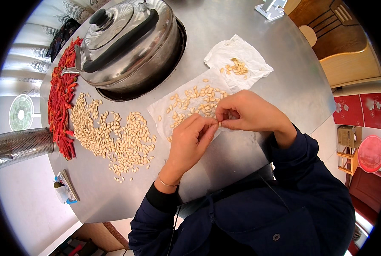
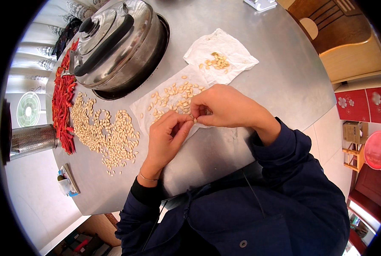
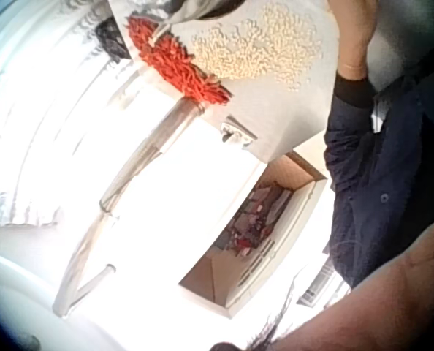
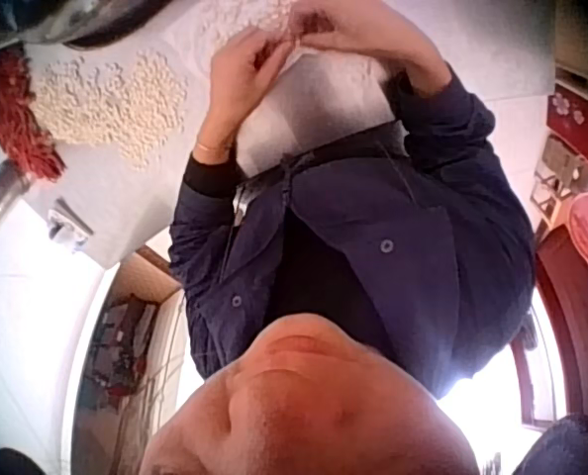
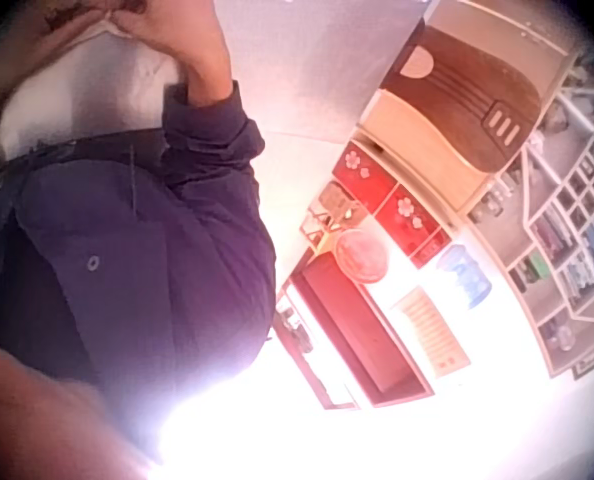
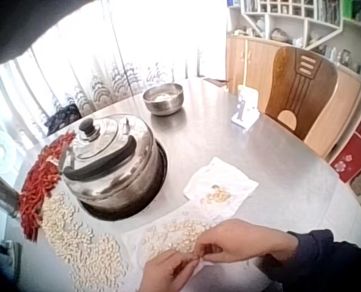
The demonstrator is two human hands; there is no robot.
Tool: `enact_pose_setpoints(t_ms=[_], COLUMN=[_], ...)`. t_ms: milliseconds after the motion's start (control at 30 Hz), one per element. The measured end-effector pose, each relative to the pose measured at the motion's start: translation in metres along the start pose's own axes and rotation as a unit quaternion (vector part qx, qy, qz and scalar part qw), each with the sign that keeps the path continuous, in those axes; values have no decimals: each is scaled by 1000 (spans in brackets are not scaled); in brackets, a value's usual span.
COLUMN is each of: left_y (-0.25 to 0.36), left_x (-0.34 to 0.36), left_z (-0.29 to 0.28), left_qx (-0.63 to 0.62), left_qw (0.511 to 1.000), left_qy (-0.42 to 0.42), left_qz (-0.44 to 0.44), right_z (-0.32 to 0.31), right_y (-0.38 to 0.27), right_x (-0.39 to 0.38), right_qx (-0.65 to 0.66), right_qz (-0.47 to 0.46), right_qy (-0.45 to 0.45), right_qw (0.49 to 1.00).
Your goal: The person sits at a table and peels pistachios by hand. They pick up individual nuts from a pile on a paper towel, remove the shells, and place the kernels into a separate pile. Dried red chilies and a metal kettle are visible on the table nearby.
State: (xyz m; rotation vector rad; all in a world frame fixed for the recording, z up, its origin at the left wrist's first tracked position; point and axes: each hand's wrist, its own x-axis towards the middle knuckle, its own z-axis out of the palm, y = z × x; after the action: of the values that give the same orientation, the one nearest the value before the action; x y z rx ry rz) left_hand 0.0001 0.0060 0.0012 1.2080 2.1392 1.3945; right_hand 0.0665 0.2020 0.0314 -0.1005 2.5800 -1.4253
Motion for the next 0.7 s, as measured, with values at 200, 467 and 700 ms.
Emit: enact_pose_setpoints(t_ms=[200,467,700], left_y=[2,4,5], left_x=[0,0,-5], left_z=[0,0,-18], left_qx=[-16,-10,-280], left_qw=[999,999,940], left_qy=[-5,-3,124], left_qz=[-29,-32,-151], right_z=[0,3,-1], right_y=[-1,0,2], right_x=[1,1,-2], right_qx=[20,5,3], right_qz=[11,-22,-46], right_qy=[-8,-9,-30], right_qw=[1000,1000,998])
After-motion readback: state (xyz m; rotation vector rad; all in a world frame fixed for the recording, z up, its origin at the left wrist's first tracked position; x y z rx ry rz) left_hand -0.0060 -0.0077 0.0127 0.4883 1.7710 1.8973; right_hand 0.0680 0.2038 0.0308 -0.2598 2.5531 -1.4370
